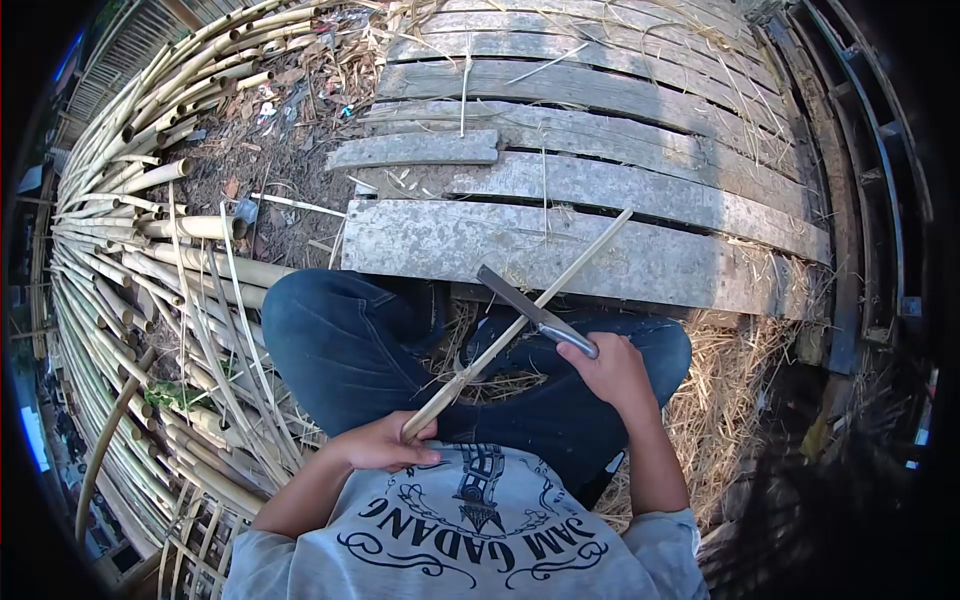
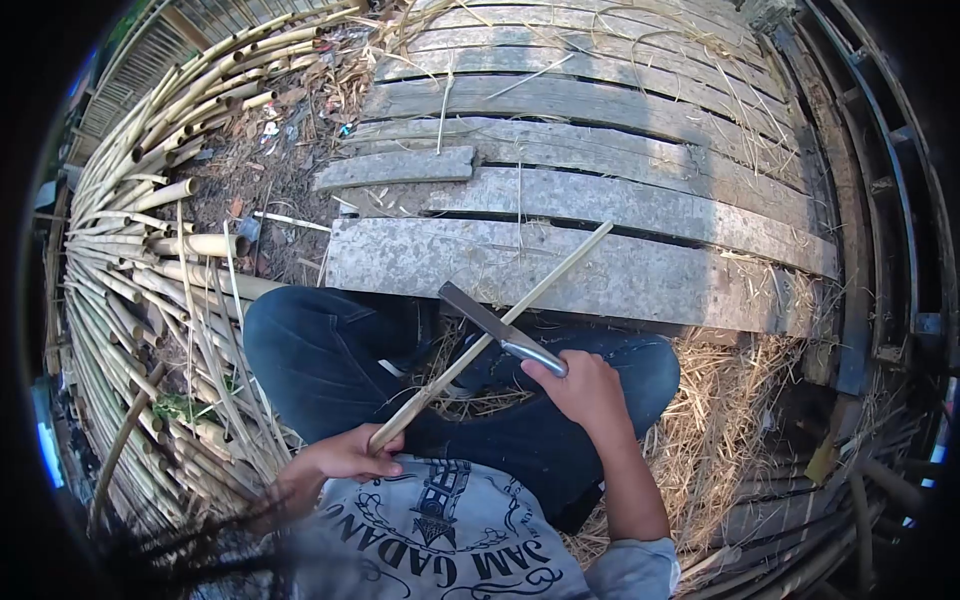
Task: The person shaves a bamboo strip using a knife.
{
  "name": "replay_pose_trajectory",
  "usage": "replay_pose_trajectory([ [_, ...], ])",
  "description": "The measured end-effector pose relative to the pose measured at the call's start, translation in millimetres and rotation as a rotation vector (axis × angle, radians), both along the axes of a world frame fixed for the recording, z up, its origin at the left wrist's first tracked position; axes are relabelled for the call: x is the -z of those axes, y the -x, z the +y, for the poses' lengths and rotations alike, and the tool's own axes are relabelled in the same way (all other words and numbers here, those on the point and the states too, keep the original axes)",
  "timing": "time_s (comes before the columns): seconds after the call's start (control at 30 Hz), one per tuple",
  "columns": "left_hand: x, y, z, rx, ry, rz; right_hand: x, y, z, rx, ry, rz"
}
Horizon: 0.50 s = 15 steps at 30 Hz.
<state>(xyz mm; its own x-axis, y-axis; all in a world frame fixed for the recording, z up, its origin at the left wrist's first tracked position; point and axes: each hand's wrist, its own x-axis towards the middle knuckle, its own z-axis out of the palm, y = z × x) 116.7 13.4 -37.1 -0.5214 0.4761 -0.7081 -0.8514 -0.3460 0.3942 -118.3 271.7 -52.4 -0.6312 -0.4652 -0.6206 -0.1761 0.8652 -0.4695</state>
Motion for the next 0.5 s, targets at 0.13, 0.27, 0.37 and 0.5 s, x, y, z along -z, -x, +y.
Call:
replay_pose_trajectory([
  [0.13, -1, -24, -16, 0.015, -0.046, 0.098, -5, 9, -11, 0.126, 0.061, 0.124],
  [0.27, -1, -40, -18, -0.053, -0.034, 0.246, -25, 5, -38, -0.024, 0.196, 0.020],
  [0.37, 0, -24, -3, -0.277, -0.121, 0.053, -11, 10, -60, -0.131, 0.308, -0.024],
  [0.5, 5, -1, 10, -0.339, -0.113, -0.185, 19, 34, -68, -0.262, 0.266, -0.030],
])
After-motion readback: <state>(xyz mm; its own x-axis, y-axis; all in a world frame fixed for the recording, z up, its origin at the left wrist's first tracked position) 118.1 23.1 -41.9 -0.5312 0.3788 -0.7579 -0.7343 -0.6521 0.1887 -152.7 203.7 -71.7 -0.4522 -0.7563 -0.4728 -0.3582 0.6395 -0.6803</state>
